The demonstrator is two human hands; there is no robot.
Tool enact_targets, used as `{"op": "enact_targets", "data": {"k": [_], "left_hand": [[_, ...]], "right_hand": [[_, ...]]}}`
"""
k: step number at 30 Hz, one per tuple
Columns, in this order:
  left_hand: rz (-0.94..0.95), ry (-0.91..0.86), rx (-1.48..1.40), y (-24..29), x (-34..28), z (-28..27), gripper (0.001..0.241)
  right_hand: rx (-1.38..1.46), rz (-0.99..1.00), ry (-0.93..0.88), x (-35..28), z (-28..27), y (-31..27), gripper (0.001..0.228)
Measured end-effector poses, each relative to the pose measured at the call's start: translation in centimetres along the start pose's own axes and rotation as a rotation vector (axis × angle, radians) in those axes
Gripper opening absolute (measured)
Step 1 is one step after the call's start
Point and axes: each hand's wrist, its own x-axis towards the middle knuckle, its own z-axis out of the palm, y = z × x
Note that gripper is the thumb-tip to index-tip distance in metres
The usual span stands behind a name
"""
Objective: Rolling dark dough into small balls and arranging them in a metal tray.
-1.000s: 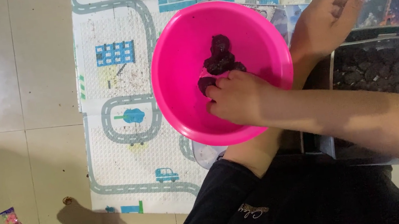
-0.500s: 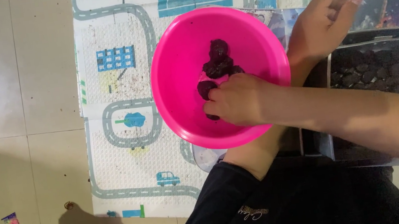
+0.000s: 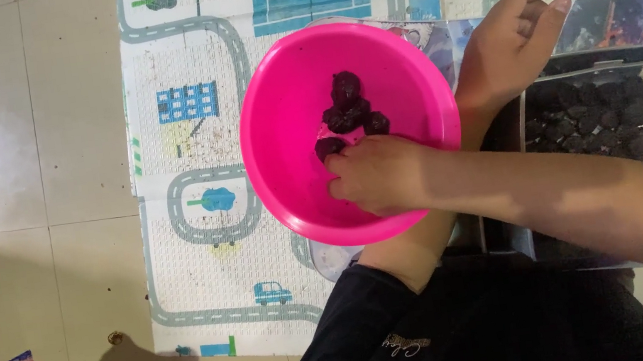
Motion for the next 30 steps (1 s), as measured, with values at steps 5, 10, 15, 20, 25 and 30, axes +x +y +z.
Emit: {"op": "enact_targets", "data": {"k": [5, 10, 15, 20, 25, 30], "left_hand": [[0.037, 0.001, -0.05, -1.1, 0.0, 0.3, 0.034], [0.055, -0.013, 0.027, -0.7, 0.1, 0.0, 0.039], [0.046, 0.015, 0.004, -0.3, 0.0, 0.2, 0.032], [0.067, 0.005, 0.013, -0.5, 0.2, 0.1, 0.031], [0.072, -0.001, -0.015, -1.3, 0.3, 0.1, 0.031], [0.06, -0.008, 0.003, -0.8, 0.4, 0.1, 0.033]], "right_hand": [[0.094, -0.06, 0.097, -0.1, 1.6, 0.9, 0.015], [0.129, -0.026, 0.043, -0.2, 0.5, 0.7, 0.014], [0.131, 0.038, -0.007, -0.2, -0.5, 0.4, 0.016], [0.155, 0.098, -0.067, -0.3, -1.7, 0.3, 0.022], [0.255, 0.213, -0.133, -0.7, -3.7, -0.1, 0.025], [0.19, 0.195, -0.025, -1.0, -2.7, -0.6, 0.035]]}}
